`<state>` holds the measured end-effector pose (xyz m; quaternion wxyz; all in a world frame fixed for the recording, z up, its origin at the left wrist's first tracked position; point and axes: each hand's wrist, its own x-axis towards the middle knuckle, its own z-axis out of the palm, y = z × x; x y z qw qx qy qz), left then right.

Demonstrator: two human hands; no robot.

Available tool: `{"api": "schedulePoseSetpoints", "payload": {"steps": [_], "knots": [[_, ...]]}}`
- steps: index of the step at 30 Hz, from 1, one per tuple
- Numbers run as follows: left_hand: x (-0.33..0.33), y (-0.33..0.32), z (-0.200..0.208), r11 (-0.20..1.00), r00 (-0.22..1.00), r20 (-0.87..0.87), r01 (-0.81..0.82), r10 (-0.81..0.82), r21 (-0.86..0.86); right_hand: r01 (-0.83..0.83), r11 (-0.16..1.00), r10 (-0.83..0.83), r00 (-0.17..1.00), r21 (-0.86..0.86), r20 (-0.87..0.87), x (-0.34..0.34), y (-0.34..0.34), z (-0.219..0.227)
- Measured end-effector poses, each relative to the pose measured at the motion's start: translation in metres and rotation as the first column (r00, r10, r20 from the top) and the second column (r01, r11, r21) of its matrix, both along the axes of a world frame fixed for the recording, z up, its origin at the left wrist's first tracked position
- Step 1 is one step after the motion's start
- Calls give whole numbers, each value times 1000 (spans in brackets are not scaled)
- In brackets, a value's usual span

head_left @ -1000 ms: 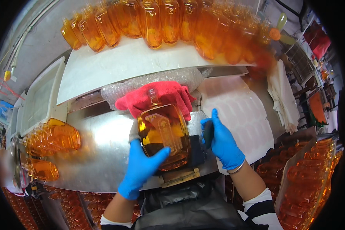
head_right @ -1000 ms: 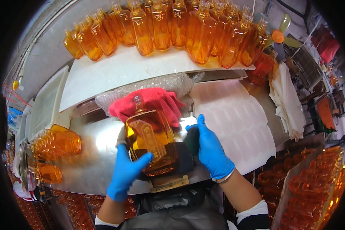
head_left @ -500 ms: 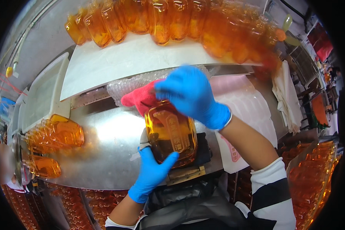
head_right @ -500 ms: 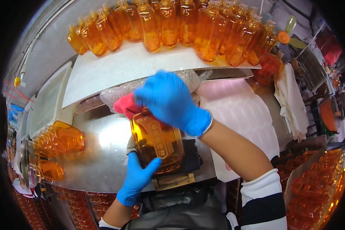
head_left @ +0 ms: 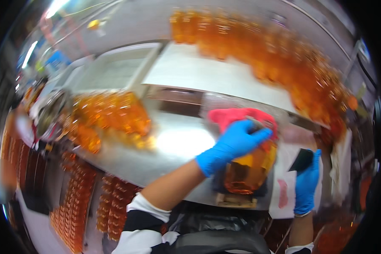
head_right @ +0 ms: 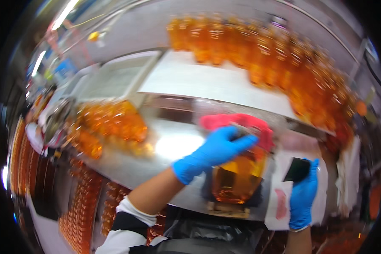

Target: The person applies adhesive labels to amber-colored plastic bottles filled with liquid. They pick each bottle from a tray, place it on a stand, apply a label from a sheet, smooth it, and return the bottle to the tray. The process repeats for multiple bottles.

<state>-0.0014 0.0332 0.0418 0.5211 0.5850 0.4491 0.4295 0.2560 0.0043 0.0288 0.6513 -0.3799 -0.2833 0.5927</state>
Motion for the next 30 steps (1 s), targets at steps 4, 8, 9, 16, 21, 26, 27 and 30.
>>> {"api": "schedulePoseSetpoints", "payload": {"steps": [4, 8, 9, 16, 21, 26, 27, 30], "knots": [[-26, -54, 13, 947, 971, -159, -123, 176, 297, 15, 998, -8, 994, -69, 113, -61, 33, 37], [-75, -118, -2, 852, 884, 187, -464, 429, 241, -332, 941, 292, 900, 73, 323, -103, 85, 56], [-86, -137, 9, 731, 751, 238, -657, 616, 184, -378, 924, 318, 842, 56, 436, -118, 96, 65], [-253, -194, 4, 101, -75, -206, -683, 976, 724, -471, 742, -502, 82, 477, 861, -240, 227, 115], [-332, -195, -23, 5, -416, -373, -662, 829, 750, -357, 908, -297, -182, 219, 937, -317, 309, 146], [-366, -172, -45, -58, -430, -336, -684, 838, 728, -322, 880, -413, -155, 350, 897, -308, 358, 137], [-363, -167, -45, -64, -443, -334, -675, 832, 735, -314, 889, -386, -123, 333, 914, -305, 360, 135], [-354, -163, -47, -77, -540, -289, -556, 790, 828, -326, 870, -377, 45, 370, 925, -278, 339, 134]]}}
